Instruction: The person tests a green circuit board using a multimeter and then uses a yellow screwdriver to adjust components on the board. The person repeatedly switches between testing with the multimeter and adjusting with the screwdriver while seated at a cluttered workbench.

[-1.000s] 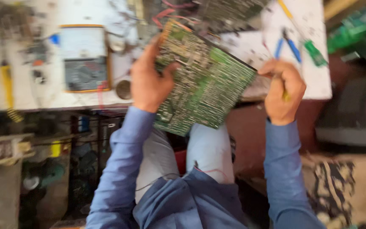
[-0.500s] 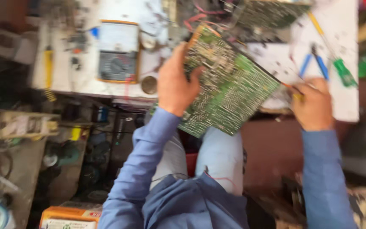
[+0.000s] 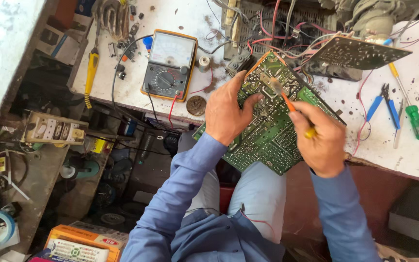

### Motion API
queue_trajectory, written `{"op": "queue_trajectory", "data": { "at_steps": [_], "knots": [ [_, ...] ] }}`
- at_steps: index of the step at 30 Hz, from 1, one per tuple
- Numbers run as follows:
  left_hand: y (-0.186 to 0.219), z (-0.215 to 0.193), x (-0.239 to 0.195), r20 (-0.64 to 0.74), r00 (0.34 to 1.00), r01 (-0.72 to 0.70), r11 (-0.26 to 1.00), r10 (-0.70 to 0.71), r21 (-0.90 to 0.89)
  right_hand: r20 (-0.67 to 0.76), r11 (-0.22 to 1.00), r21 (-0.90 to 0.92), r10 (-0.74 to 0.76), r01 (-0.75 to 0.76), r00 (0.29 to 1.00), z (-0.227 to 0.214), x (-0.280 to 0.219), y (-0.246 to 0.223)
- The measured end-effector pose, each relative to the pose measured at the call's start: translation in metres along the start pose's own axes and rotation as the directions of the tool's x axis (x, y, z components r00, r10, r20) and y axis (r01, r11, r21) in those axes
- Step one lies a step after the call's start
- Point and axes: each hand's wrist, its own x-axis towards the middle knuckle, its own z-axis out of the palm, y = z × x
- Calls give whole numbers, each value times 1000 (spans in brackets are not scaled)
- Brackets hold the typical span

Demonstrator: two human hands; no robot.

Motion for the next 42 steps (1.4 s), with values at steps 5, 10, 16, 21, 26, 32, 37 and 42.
{"op": "queue_trajectory", "data": {
  "at_steps": [5, 10, 16, 21, 26, 32, 37, 42],
  "knots": [
    [0, 0, 1, -4, 1000, 0, 1000, 0, 11, -87, 971, -93, -228, 220, 970, 18, 32, -10],
    [-2, 2, -1, -20, 1000, -9, 1000, 10, 22, -83, 961, -61, -274, 270, 958, 24, 36, -2],
    [0, 0, -4, -51, 999, -6, 1000, 7, 16, -110, 966, -190, -199, 176, 974, 26, 42, 12],
    [0, 2, -2, -61, 998, -6, 1000, 7, 2, -89, 952, -193, -256, 236, 962, 33, 33, 11],
    [1, 3, 2, -75, 997, -12, 1000, 12, 3, -29, 936, -171, -318, 308, 948, 35, 43, 2],
    [1, 2, 1, -69, 998, 0, 1000, 1, 11, -10, 945, -137, -301, 297, 954, 36, 46, -3],
    [0, 2, -1, -77, 997, -4, 1000, 4, 9, -46, 943, -145, -309, 299, 950, 34, 44, -1],
    [-1, 2, -2, -67, 998, 1, 1000, 0, 12, -101, 957, -169, -253, 234, 962, 35, 45, 3]
  ]
}}
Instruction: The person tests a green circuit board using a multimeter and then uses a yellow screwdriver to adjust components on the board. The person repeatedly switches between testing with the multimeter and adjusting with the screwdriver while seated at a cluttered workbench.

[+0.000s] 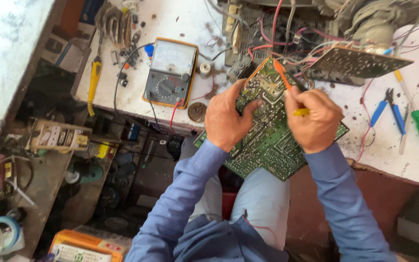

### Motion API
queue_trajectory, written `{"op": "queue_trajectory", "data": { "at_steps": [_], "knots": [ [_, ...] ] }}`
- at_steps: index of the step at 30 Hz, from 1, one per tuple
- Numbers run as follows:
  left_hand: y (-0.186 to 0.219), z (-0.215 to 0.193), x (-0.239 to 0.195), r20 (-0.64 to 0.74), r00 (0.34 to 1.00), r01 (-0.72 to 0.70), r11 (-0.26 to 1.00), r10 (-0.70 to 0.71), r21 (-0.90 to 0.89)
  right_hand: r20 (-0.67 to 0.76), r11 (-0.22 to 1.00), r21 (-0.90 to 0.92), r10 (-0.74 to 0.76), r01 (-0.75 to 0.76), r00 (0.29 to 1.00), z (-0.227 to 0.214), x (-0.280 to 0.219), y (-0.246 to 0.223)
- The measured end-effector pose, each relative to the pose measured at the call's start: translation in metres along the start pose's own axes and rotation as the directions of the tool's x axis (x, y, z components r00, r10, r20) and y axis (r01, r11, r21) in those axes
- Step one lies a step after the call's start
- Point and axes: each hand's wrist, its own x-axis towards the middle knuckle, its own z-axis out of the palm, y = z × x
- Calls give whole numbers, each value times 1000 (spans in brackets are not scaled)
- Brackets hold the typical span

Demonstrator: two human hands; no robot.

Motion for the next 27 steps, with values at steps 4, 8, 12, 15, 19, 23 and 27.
{"op": "queue_trajectory", "data": {
  "at_steps": [4, 8, 12, 15, 19, 23, 27],
  "knots": [
    [1, 2, 3, 17, 1000, 9, 1000, -10, 27, 19, 1000, 21, 20, -21, 1000, 1, -2, 7],
    [0, -2, -6, -6, 1000, 2, 1000, -2, 22, 32, 999, -20, -50, 50, 998, 4, -9, 5],
    [2, 0, 5, 38, 999, 12, 1000, -11, -15, -4, 998, 16, 67, -67, 998, -8, -4, 13],
    [2, -3, -1, 35, 999, 31, 1000, -31, 7, -100, 998, 34, 46, -43, 994, -37, -23, 33],
    [4, -4, 3, 46, 999, 4, 1000, -5, 17, -161, 952, 105, 302, -289, 940, -65, -84, 64],
    [2, -6, -1, 15, 999, -33, 997, 32, 64, -242, 836, 148, 549, -529, 800, -95, -127, 113],
    [4, -9, -1, 42, 999, -23, 997, 20, 71, -269, 873, -64, 452, -484, 851, -113, -148, 145]
  ]
}}
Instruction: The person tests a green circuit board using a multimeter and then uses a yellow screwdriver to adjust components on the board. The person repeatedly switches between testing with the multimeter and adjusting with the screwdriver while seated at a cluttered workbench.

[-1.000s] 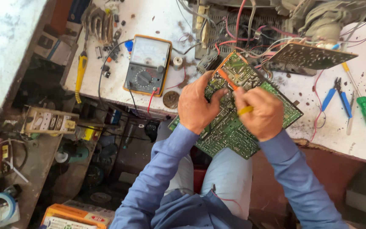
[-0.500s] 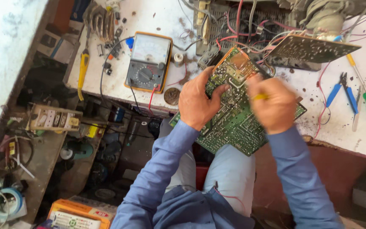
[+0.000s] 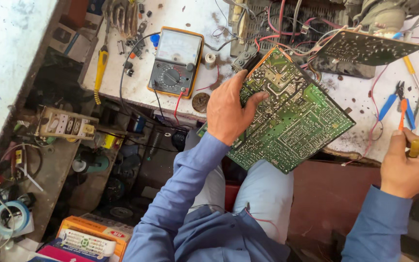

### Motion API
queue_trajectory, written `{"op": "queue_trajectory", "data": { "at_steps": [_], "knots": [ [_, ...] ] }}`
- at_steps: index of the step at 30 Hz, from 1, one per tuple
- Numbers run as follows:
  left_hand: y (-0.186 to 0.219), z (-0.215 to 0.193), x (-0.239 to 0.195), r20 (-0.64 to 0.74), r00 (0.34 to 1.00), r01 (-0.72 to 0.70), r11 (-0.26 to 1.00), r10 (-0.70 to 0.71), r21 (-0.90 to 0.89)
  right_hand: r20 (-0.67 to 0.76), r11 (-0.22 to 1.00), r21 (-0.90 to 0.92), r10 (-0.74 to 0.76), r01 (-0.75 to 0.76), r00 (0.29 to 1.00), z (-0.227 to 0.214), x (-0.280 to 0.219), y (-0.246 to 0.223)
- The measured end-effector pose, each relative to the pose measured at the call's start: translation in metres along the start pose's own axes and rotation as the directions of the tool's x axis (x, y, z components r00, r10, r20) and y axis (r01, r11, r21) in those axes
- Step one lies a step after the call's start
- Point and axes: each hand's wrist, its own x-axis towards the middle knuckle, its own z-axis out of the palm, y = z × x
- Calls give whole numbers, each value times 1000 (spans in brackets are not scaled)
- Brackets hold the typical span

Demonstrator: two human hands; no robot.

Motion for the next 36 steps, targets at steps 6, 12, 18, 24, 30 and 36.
{"op": "queue_trajectory", "data": {
  "at_steps": [6, 12, 18, 24, 30, 36],
  "knots": [
    [1, -11, -8, -36, 998, -48, 999, 47, -8, 44, 986, -117, -114, 118, 993, 6, 6, 22],
    [0, -38, -28, -116, 987, -114, 993, 113, -3, 84, 948, -228, -208, 222, 975, 8, 8, 32],
    [-1, -58, -58, -153, 982, -116, 993, 115, 2, 118, 932, -218, -268, 288, 956, 11, 10, 30],
    [-54, -63, -99, -441, 896, 65, 998, -47, 26, -15, 969, -177, -176, 171, 984, -6, 2, 1],
    [-165, -58, -145, -440, 729, 465, 851, -525, -244, -12, 909, 406, 109, -95, 994, -8, -43, -42],
    [-215, -30, -160, 136, 811, 554, 673, -569, -491, 118, 834, 546, 16, -78, 993, -9, -83, -80]
  ]
}}
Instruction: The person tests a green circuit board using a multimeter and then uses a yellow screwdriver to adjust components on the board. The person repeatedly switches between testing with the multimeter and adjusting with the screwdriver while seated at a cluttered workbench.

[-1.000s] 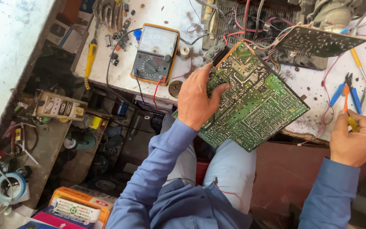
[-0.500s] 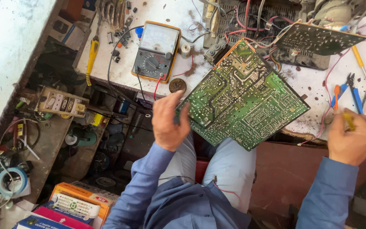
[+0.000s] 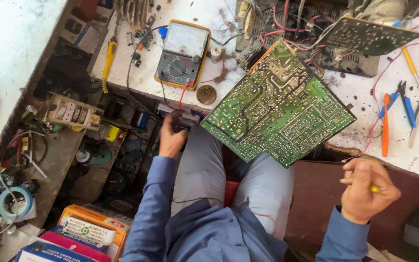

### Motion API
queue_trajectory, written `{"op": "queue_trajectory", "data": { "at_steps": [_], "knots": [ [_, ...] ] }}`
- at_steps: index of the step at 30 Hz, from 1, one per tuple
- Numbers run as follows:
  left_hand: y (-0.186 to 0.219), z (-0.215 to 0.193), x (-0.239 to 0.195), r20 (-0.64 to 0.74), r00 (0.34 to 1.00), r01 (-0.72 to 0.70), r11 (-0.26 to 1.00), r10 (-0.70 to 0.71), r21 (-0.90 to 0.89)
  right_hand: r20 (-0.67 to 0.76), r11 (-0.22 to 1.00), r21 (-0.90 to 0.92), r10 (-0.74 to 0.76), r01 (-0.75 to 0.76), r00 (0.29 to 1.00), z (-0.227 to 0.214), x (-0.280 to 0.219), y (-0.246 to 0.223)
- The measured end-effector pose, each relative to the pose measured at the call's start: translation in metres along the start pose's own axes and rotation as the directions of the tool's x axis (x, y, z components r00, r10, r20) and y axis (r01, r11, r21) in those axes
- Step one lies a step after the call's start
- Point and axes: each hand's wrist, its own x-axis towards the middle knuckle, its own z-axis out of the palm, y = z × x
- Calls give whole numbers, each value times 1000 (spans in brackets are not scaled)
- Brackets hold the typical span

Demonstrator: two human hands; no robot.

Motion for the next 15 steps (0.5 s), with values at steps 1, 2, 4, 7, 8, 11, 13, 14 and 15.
{"op": "queue_trajectory", "data": {
  "at_steps": [1, 2, 4, 7, 8, 11, 13, 14, 15],
  "knots": [
    [-4, 5, 1, 37, 999, -27, 1000, 27, -9, 21, 999, 32, 19, -20, 1000, 5, -5, -5],
    [-6, 9, 6, 76, 995, -59, 998, 60, -21, 37, 997, 65, 35, -37, 999, 11, -9, -10],
    [-13, 16, 11, 44, 999, -1, 1000, 1, -16, 59, 990, 83, 112, -117, 992, 18, -19, -20],
    [-33, 22, 18, 68, 997, -38, 998, 35, 48, 112, 972, 155, 158, -175, 981, 32, -32, -28],
    [-41, 21, 22, 87, 994, -75, 994, 68, 81, 153, 973, 144, 160, -182, 975, 37, -37, -30],
    [-63, 11, 22, 83, 995, 42, 982, -58, 182, 292, 978, 65, 169, -196, 941, 53, -54, -37],
    [-71, -4, 13, 2, 998, 55, 896, -62, 440, 420, 989, 5, 134, -150, 898, 68, -64, -41],
    [-73, -10, 8, -39, 998, 65, 828, -53, 556, 489, 994, 7, 90, -107, 867, 79, -69, -42],
    [-73, -16, 1, -69, 997, 58, 834, -24, 549, 569, 986, 4, 135, -167, 811, 89, -73, -44]
  ]
}}
